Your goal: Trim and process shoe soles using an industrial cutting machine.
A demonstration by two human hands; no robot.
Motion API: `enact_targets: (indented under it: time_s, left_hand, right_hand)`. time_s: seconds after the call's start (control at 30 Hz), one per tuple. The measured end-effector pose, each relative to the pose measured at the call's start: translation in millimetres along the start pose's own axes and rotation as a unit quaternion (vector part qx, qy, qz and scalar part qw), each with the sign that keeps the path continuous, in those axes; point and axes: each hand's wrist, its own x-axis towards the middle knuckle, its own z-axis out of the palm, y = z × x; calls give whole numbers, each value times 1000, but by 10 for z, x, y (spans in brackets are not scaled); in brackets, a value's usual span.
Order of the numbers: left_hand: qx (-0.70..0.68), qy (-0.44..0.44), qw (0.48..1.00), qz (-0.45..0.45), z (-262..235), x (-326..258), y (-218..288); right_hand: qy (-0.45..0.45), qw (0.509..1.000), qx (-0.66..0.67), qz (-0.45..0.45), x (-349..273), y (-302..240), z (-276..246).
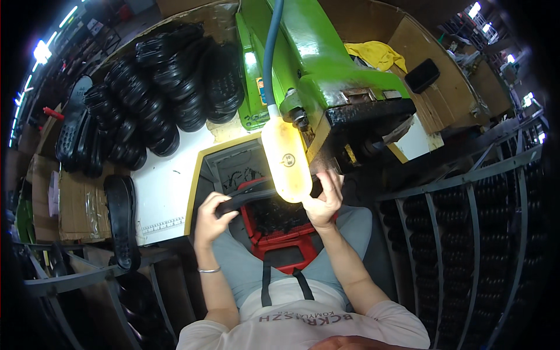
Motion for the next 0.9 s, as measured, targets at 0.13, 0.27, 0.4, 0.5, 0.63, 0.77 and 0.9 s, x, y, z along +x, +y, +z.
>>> enact_targets:
  time_s: [0.13, 0.27, 0.4, 0.5, 0.63, 0.77, 0.9]
  left_hand:
    - [66, 56, 985, 149, 621, 344, 533]
    - [-38, 98, 987, 119, 1094, 449, 430]
    - [-206, 110, 971, 52, 1402, 388, 328]
    - [-282, 134, 950, 19, 1583, 316, 333]
    - [-423, 140, 895, -17, 1764, 305, 464]
    - [-431, 156, 889, -26, 1865, 282, 387]
    - [-389, 151, 908, -29, 1850, 286, 316]
  right_hand:
    - [23, 999, -12, -43, -47, 37, 43]
    - [17, 999, -10, -43, -64, 106, -20]
    - [-4, 999, 47, 14, -473, 477, 36]
    - [-38, 804, 394, 444, -879, 724, 149]
    - [-66, 593, 533, 600, -1332, 922, -10]
    - [-10, 578, 552, 601, -1383, 928, -102]
    - [56, 701, 415, 577, -1115, 959, -331]
